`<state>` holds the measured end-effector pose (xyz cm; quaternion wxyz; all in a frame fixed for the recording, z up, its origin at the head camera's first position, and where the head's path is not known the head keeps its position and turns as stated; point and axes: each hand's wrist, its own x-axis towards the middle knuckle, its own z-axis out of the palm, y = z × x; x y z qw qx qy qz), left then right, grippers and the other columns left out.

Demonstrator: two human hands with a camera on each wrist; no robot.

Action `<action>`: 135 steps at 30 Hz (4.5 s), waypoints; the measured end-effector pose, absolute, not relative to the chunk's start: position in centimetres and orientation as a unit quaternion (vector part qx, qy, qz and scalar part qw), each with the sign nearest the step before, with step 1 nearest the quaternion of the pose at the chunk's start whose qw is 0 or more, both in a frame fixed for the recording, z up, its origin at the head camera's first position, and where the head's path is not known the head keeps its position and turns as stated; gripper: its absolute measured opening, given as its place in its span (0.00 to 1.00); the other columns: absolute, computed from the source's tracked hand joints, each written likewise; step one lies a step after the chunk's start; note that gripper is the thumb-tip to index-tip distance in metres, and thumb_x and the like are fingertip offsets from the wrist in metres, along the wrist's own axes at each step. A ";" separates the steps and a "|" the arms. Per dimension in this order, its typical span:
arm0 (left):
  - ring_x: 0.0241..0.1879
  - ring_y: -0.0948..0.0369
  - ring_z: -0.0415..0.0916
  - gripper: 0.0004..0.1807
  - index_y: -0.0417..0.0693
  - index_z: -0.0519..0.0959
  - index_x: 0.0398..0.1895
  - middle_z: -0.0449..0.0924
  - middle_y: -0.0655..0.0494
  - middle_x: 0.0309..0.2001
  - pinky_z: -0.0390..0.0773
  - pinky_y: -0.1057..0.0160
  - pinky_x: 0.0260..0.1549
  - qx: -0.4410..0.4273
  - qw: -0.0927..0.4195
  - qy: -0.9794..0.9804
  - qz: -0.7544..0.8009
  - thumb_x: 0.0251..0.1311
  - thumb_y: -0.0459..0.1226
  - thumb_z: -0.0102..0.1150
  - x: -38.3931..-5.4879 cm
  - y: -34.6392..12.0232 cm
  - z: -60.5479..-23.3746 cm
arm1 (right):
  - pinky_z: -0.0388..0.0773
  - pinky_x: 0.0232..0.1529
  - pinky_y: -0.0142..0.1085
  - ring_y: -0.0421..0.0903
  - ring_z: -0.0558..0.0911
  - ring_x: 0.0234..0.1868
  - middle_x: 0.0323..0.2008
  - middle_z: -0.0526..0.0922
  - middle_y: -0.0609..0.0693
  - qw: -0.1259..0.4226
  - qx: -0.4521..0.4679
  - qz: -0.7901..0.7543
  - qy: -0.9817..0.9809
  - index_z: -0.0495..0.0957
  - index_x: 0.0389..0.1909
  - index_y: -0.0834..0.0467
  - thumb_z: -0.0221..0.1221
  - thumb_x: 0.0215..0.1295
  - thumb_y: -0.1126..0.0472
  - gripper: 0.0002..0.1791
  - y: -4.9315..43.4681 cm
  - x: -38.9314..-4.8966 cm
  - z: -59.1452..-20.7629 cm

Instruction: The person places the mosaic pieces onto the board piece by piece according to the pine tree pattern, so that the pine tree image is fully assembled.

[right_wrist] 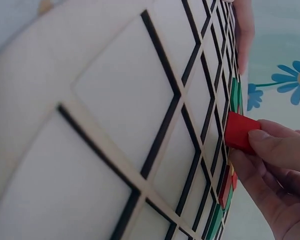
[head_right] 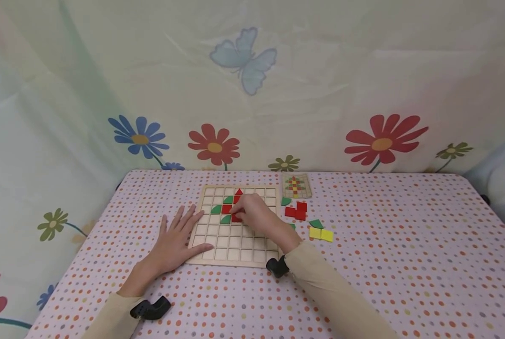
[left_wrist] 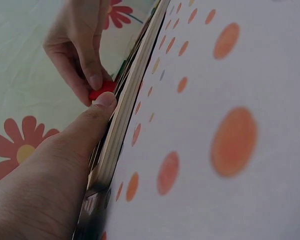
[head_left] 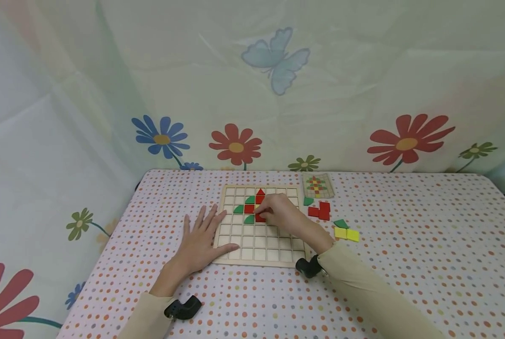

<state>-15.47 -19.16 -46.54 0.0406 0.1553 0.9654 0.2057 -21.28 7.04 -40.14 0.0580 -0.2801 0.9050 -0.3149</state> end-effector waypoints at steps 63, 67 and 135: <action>0.84 0.46 0.28 0.56 0.56 0.53 0.86 0.39 0.52 0.86 0.24 0.29 0.73 0.151 0.027 0.964 0.216 0.60 0.71 0.59 -15.3 -19.4 -46.9 | 0.84 0.40 0.46 0.54 0.82 0.42 0.41 0.84 0.57 0.062 -0.148 -0.247 0.956 0.88 0.43 0.67 0.70 0.63 0.70 0.08 23.2 -17.1 -38.9; 0.84 0.46 0.29 0.56 0.56 0.54 0.85 0.40 0.51 0.86 0.25 0.29 0.73 0.152 0.031 0.963 0.220 0.60 0.70 0.60 -15.4 -19.3 -46.7 | 0.82 0.36 0.39 0.48 0.81 0.36 0.37 0.85 0.53 0.075 -0.153 -0.250 0.953 0.88 0.41 0.67 0.72 0.61 0.71 0.08 23.2 -18.2 -39.1; 0.84 0.43 0.32 0.55 0.54 0.56 0.85 0.43 0.48 0.85 0.27 0.27 0.73 0.158 0.019 0.962 0.222 0.61 0.69 0.60 -15.3 -19.2 -46.6 | 0.81 0.38 0.32 0.42 0.78 0.35 0.32 0.80 0.47 0.016 -0.236 -0.375 0.896 0.89 0.39 0.63 0.70 0.62 0.74 0.06 14.0 -17.8 -39.8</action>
